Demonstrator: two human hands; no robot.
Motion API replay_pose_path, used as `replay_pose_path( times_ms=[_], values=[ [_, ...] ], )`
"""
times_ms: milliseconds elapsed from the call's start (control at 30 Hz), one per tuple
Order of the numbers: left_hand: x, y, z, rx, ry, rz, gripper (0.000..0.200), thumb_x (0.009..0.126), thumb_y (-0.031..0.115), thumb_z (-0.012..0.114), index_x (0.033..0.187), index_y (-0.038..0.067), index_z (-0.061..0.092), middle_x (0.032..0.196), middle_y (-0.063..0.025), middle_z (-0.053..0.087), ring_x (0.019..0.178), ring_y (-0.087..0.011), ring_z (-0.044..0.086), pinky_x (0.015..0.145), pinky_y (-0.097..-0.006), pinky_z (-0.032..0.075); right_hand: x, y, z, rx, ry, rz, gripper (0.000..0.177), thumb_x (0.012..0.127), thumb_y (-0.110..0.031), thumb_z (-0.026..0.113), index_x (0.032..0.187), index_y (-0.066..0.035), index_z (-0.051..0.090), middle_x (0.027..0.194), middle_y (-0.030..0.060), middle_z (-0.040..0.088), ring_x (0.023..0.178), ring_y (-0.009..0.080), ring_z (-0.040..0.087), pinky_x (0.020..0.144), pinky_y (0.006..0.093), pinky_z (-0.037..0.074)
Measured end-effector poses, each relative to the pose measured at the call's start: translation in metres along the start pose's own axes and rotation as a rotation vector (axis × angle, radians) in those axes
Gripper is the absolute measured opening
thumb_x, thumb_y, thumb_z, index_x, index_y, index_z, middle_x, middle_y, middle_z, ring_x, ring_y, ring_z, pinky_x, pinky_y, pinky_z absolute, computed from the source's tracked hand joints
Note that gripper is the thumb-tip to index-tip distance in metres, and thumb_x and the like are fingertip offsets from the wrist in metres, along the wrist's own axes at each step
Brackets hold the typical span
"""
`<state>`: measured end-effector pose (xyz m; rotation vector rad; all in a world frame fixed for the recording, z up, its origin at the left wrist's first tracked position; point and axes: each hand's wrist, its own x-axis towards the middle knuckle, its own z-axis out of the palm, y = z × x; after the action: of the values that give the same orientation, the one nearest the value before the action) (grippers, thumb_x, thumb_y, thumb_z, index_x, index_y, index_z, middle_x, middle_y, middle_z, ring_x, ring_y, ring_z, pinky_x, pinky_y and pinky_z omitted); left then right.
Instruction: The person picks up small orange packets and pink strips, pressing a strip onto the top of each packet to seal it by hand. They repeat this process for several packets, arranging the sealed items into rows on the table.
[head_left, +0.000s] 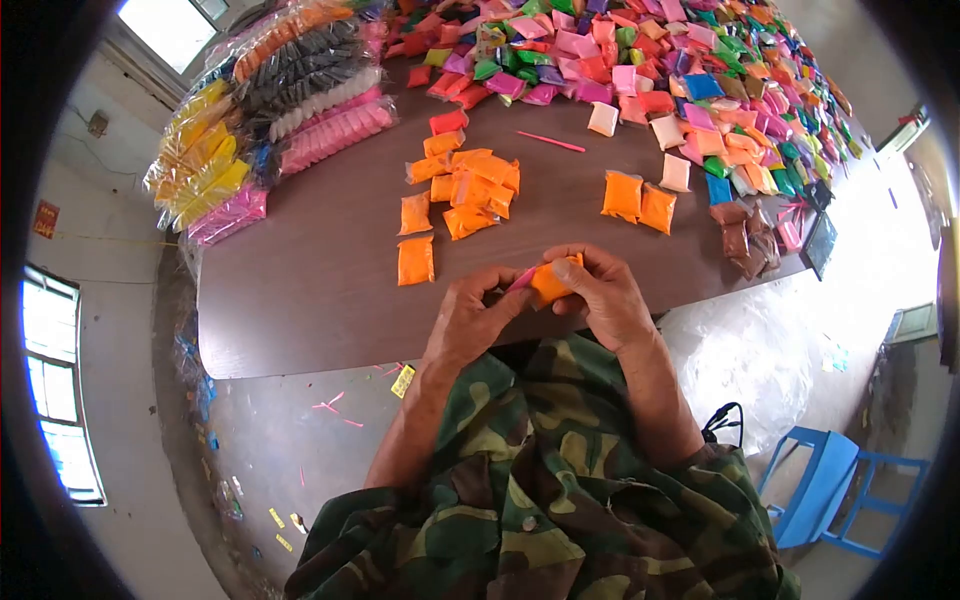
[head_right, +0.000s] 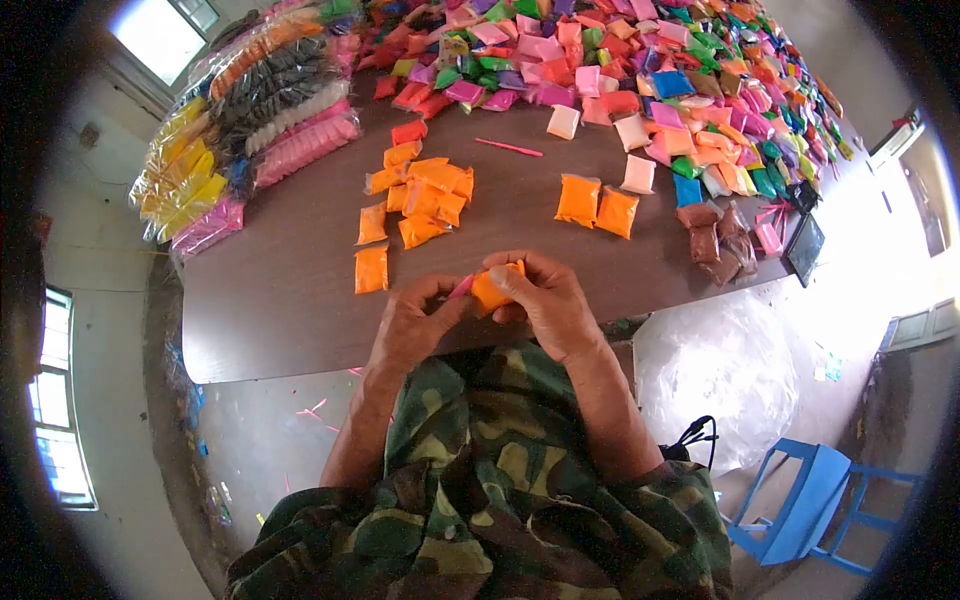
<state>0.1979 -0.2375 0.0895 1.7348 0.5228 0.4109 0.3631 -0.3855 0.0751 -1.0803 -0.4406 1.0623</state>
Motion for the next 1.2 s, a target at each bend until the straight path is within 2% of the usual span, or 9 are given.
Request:
replay_pose_path(
  times_ms=[267, 367, 567, 867, 967, 1067, 1167, 1200],
  values=[
    [0.0, -0.001, 0.004, 0.047, 0.003, 0.056, 0.018, 0.105, 0.006, 0.074, 0.121, -0.002, 0.076, 0.096, -0.0032, 0.077, 0.086, -0.0067, 0.065, 0.076, -0.0252, 0.054, 0.004, 0.003, -0.012, 0.123, -0.041, 0.073, 0.03, 0.109, -0.025, 0.074, 0.13, -0.004, 0.073, 0.116, 0.0068, 0.074, 0.099, 0.0132, 0.074, 0.076, 0.0254, 0.065],
    [0.0, 0.008, 0.007, 0.046, 0.039, 0.012, 0.021, 0.104, 0.006, 0.074, 0.123, -0.003, 0.074, 0.098, -0.0034, 0.077, 0.087, -0.0069, 0.066, 0.077, -0.0252, 0.055, 0.004, 0.002, -0.002, 0.142, 0.035, -0.018, 0.029, 0.109, -0.026, 0.074, 0.129, -0.005, 0.073, 0.118, 0.0069, 0.073, 0.103, 0.0144, 0.074, 0.078, 0.0267, 0.066],
    [0.002, -0.002, 0.013, -0.005, 0.051, 0.011, 0.025, 0.101, 0.005, 0.074, 0.125, -0.004, 0.072, 0.102, -0.0049, 0.078, 0.091, -0.0074, 0.067, 0.081, -0.0277, 0.056, 0.004, 0.003, -0.002, 0.155, 0.035, -0.028, 0.029, 0.109, -0.026, 0.073, 0.129, -0.004, 0.073, 0.119, 0.0062, 0.072, 0.104, 0.014, 0.072, 0.083, 0.0295, 0.067],
    [0.0, -0.001, 0.013, 0.154, 0.089, 0.113, 0.024, 0.102, 0.008, 0.075, 0.125, 0.001, 0.072, 0.103, -0.0132, 0.08, 0.092, -0.0186, 0.075, 0.083, -0.0342, 0.058, 0.006, 0.004, -0.004, 0.173, 0.076, 0.023, 0.03, 0.11, -0.027, 0.072, 0.129, -0.004, 0.073, 0.119, 0.0059, 0.072, 0.107, 0.0144, 0.071, 0.083, 0.0292, 0.066],
    [0.001, -0.005, 0.012, 0.252, 0.115, 0.153, 0.023, 0.103, 0.009, 0.075, 0.124, 0.0, 0.072, 0.1, -0.0131, 0.08, 0.09, -0.0176, 0.074, 0.081, -0.0344, 0.058, 0.006, 0.003, 0.0, 0.169, 0.097, 0.018, 0.028, 0.11, -0.024, 0.073, 0.129, -0.004, 0.073, 0.119, 0.0055, 0.072, 0.108, 0.0151, 0.072, 0.083, 0.0292, 0.066],
    [-0.001, -0.013, 0.013, 0.18, 0.183, 0.089, 0.022, 0.103, 0.01, 0.075, 0.123, 0.0, 0.072, 0.097, -0.0118, 0.079, 0.085, -0.0153, 0.071, 0.078, -0.0331, 0.057, 0.006, -0.002, 0.005, -0.174, 0.164, -0.135, 0.026, 0.108, -0.018, 0.074, 0.128, -0.002, 0.072, 0.125, 0.009, 0.071, 0.112, 0.0169, 0.072, 0.085, 0.0314, 0.066],
    [0.0, -0.011, 0.004, 0.229, 0.26, 0.034, 0.02, 0.104, 0.012, 0.075, 0.12, 0.0, 0.073, 0.093, -0.0096, 0.078, 0.081, -0.0119, 0.068, 0.074, -0.031, 0.056, 0.009, -0.001, 0.013, -0.722, 0.257, -0.651, 0.026, 0.103, -0.007, 0.077, 0.126, 0.0, 0.07, 0.132, 0.0149, 0.068, 0.119, 0.025, 0.072, 0.091, 0.0378, 0.065],
    [0.001, -0.018, 0.0, 0.22, 0.273, 0.049, 0.02, 0.104, 0.012, 0.074, 0.12, 0.0, 0.072, 0.092, -0.0093, 0.077, 0.081, -0.0112, 0.068, 0.073, -0.0305, 0.055, 0.009, 0.001, 0.014, -0.844, 0.245, -0.713, 0.028, 0.1, -0.005, 0.077, 0.126, 0.0, 0.07, 0.134, 0.0161, 0.067, 0.123, 0.0285, 0.07, 0.095, 0.04, 0.064]
  ],
)
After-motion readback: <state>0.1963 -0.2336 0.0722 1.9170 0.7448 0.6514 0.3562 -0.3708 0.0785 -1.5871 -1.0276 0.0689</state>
